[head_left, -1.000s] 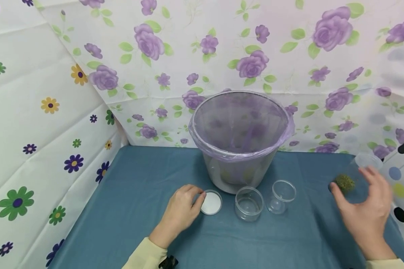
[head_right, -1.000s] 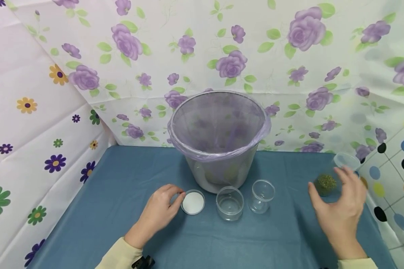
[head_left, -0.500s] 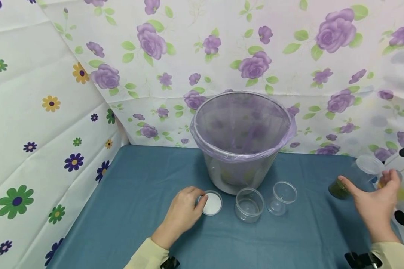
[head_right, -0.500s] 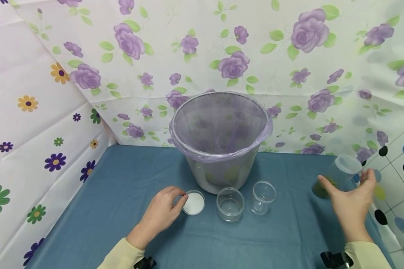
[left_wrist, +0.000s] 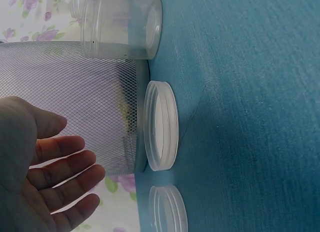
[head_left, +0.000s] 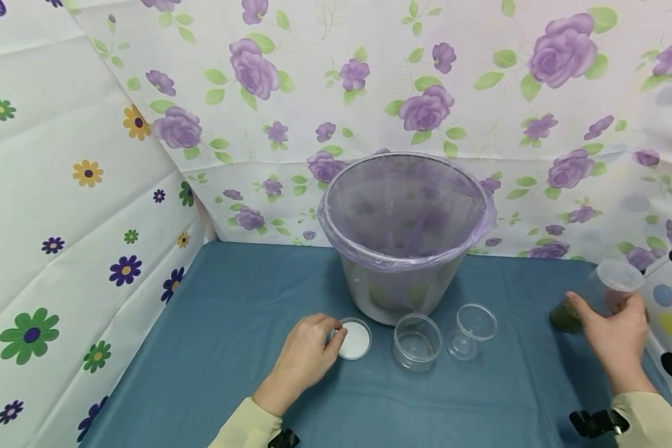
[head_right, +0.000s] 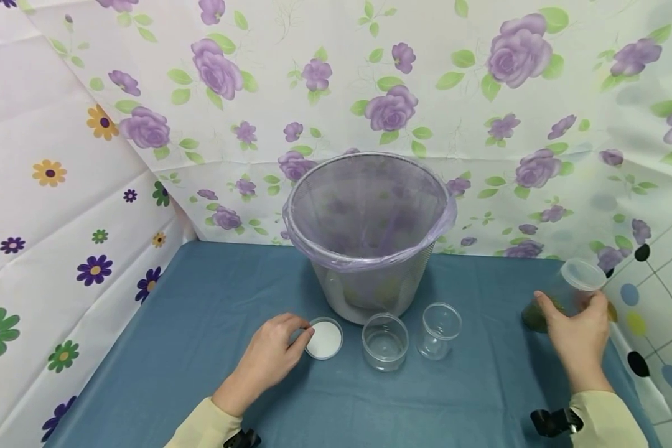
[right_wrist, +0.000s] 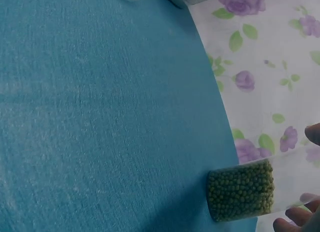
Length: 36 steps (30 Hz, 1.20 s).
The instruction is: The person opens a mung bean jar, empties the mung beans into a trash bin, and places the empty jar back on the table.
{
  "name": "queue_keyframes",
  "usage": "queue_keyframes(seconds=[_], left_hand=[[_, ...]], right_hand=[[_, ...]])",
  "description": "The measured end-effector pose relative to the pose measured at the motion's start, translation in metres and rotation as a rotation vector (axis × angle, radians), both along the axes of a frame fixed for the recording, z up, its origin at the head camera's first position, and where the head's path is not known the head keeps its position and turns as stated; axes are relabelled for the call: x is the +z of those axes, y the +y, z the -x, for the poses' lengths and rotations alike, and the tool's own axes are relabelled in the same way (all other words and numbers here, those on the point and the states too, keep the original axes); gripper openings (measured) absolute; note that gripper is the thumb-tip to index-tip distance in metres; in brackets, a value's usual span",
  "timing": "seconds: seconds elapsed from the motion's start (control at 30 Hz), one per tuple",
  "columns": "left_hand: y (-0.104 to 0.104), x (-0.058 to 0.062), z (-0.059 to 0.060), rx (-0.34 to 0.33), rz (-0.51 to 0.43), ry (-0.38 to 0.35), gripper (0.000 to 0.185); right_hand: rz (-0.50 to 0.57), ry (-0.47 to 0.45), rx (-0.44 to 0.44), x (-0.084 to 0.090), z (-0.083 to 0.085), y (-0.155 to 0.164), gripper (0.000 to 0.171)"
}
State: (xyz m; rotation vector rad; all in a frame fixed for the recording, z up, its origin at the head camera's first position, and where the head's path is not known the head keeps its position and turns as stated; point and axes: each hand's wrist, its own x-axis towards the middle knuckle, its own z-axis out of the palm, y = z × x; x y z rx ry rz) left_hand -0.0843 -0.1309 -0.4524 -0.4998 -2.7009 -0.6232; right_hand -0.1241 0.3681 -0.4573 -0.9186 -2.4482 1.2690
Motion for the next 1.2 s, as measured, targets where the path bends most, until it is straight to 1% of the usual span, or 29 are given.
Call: queue_keyframes(seconds=[0.07,0.13,0.27,0.33,0.4,0.47,0.6,0.7,0.8,0.87,0.93,1.0,1.07,1.2], left_hand=[[0.000,0.000,0.000,0.000,0.002,-0.003,0.015],[0.001,0.001,-0.001,-0.002,0.006,-0.002,0.016],[0.001,0.002,-0.001,-0.011,0.012,-0.002,0.017],[0.001,0.002,0.000,-0.012,0.016,-0.001,0.016],[0.001,0.003,0.000,-0.008,0.017,0.003,0.016],[0.001,0.004,0.000,-0.003,0.018,0.009,0.015],[0.001,0.007,0.000,0.000,0.021,0.018,0.015],[0.001,0.009,0.001,-0.004,0.030,0.018,0.016],[0.002,0.012,0.001,-0.009,0.036,0.021,0.017],[0.003,0.015,0.002,-0.019,0.035,0.025,0.017],[0.004,0.019,0.002,-0.034,0.025,0.030,0.017],[0.005,0.024,0.003,-0.055,0.009,0.030,0.017],[0.007,0.031,0.004,-0.077,-0.006,0.026,0.019],[0.012,0.047,0.004,-0.130,-0.025,0.038,0.023]], right_hand=[[0.003,-0.007,-0.005,-0.001,0.000,0.001,0.076],[-0.001,-0.018,-0.007,-0.002,0.000,0.002,0.073],[-0.012,-0.031,-0.006,-0.002,-0.002,0.000,0.079],[-0.024,-0.011,-0.008,0.000,-0.004,-0.004,0.076],[-0.051,0.029,-0.007,0.004,-0.007,-0.010,0.070],[-0.089,0.086,0.004,0.009,-0.010,-0.017,0.061],[-0.186,0.261,0.045,0.023,-0.014,-0.033,0.051],[-0.263,0.403,0.097,0.034,-0.018,-0.046,0.054],[-0.312,0.536,0.186,0.048,-0.023,-0.059,0.060],[-0.339,0.625,0.266,0.058,-0.026,-0.068,0.064],[-0.369,0.686,0.337,0.067,-0.031,-0.077,0.070],[-0.415,0.724,0.396,0.075,-0.036,-0.088,0.077],[-0.451,0.756,0.444,0.082,-0.040,-0.097,0.081],[-0.518,0.841,0.551,0.094,-0.049,-0.114,0.078]])
